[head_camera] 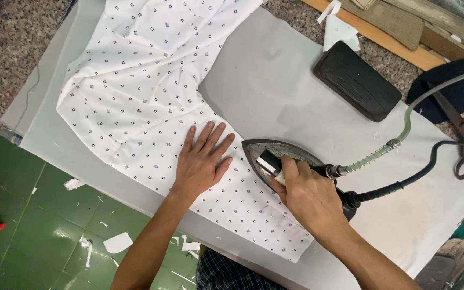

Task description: The person irons a white patterned garment on a worktable. They unfold and smooth the fabric, then use a steam iron to press the material, repeatedly moving the iron back and forth while holding the fabric in place.

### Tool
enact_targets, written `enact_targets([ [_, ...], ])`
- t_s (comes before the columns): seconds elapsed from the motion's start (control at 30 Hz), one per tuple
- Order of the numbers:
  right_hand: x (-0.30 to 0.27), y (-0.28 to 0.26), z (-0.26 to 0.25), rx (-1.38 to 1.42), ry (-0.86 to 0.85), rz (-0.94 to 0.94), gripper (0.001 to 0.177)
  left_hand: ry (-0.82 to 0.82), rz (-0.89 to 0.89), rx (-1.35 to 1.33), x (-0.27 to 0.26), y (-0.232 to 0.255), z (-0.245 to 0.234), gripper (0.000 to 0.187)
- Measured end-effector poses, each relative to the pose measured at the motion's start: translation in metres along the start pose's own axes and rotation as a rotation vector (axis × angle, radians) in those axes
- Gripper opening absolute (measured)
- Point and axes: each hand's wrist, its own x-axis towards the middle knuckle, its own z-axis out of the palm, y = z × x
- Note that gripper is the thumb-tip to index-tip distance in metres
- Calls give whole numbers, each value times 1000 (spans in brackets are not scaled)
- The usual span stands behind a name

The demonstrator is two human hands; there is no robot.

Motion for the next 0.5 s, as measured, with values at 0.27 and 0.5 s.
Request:
enact_targets([
  [0.27, 16, -6, 2, -10, 6, 5, 39, 19, 5, -26, 1, -2, -2, 48],
  [0.5, 33, -13, -1, -5, -4, -17, 37, 49, 31, 8, 8, -19, 4, 42],
])
